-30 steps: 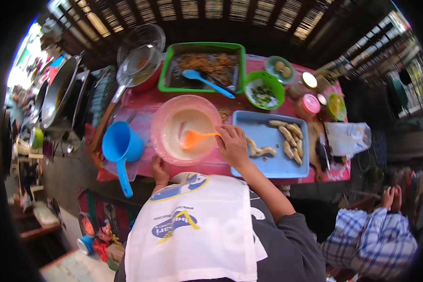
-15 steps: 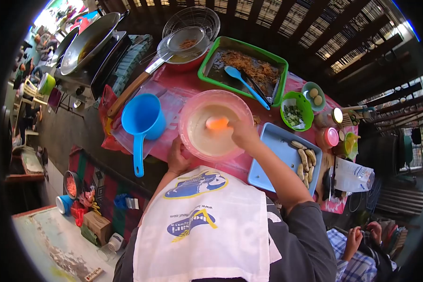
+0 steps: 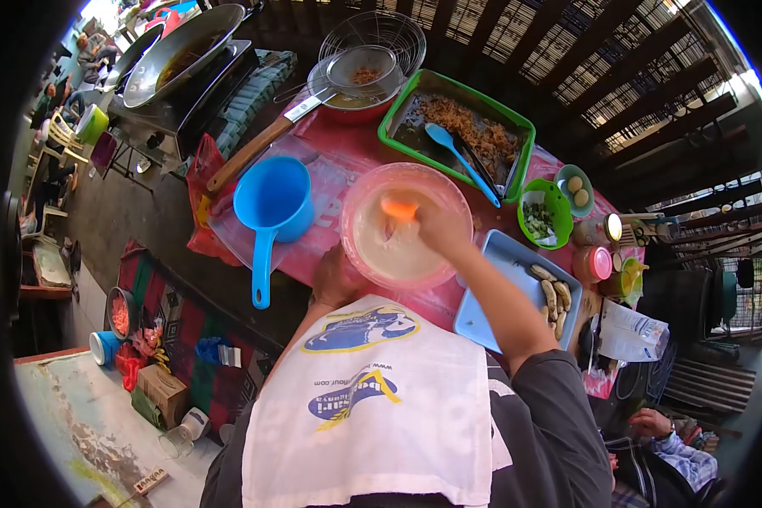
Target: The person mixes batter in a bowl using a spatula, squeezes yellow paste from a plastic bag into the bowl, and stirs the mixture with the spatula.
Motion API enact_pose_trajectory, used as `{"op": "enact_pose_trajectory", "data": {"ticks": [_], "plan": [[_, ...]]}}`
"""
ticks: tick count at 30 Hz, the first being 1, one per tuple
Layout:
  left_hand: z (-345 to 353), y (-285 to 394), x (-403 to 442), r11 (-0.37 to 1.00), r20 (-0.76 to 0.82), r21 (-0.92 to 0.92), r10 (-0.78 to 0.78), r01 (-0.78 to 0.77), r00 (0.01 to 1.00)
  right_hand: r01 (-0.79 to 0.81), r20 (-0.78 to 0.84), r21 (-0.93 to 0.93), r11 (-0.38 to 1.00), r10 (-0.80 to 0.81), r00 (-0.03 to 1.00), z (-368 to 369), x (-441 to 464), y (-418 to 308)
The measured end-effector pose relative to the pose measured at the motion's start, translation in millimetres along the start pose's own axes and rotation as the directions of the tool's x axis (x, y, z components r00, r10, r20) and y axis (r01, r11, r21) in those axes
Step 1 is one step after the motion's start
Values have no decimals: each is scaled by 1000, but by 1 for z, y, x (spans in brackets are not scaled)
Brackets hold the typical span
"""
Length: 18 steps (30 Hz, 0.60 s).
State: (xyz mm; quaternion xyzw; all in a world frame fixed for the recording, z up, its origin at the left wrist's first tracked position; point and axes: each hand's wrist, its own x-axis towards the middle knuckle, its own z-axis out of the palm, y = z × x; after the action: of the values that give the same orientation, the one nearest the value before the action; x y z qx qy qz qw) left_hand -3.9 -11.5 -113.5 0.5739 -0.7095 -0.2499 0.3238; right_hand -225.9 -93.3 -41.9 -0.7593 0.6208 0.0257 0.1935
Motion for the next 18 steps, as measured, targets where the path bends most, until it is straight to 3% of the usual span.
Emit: {"op": "enact_pose_trajectory", "data": {"ticks": [2, 5, 6, 9, 13, 14, 17, 18], "plan": [[-5, 6, 2, 1000, 25, -5, -12, 12, 1000, 150, 63, -79, 986, -145, 987, 33, -17, -11], [13, -15, -1, 1000, 11, 17, 8, -9, 1000, 187, 215, 113, 976, -208, 954, -5, -41, -13], [15, -17, -4, 999, 6, 33, 12, -13, 1000, 37, 309, 170, 985, -89, 947, -13, -33, -3], [7, -8, -5, 996, -6, 86, 3, -2, 1000, -373, 248, 75, 925, 345, 905, -51, -23, -14], [-1, -3, -5, 997, -12, 77, 5, -4, 1000, 89, 93, -166, 982, -75, 993, 20, -45, -10], [0, -4, -7, 996, -51, 83, 37, -33, 998, 222, 76, -90, 971, -216, 973, 25, -47, -3], [-1, -3, -9, 993, -104, 93, 78, -69, 991, -212, 385, 216, 953, 116, 916, -29, -25, -12], [-2, -2, -8, 993, -113, 96, 83, -73, 990, -266, 301, 156, 951, 211, 930, -49, -18, -22]]}}
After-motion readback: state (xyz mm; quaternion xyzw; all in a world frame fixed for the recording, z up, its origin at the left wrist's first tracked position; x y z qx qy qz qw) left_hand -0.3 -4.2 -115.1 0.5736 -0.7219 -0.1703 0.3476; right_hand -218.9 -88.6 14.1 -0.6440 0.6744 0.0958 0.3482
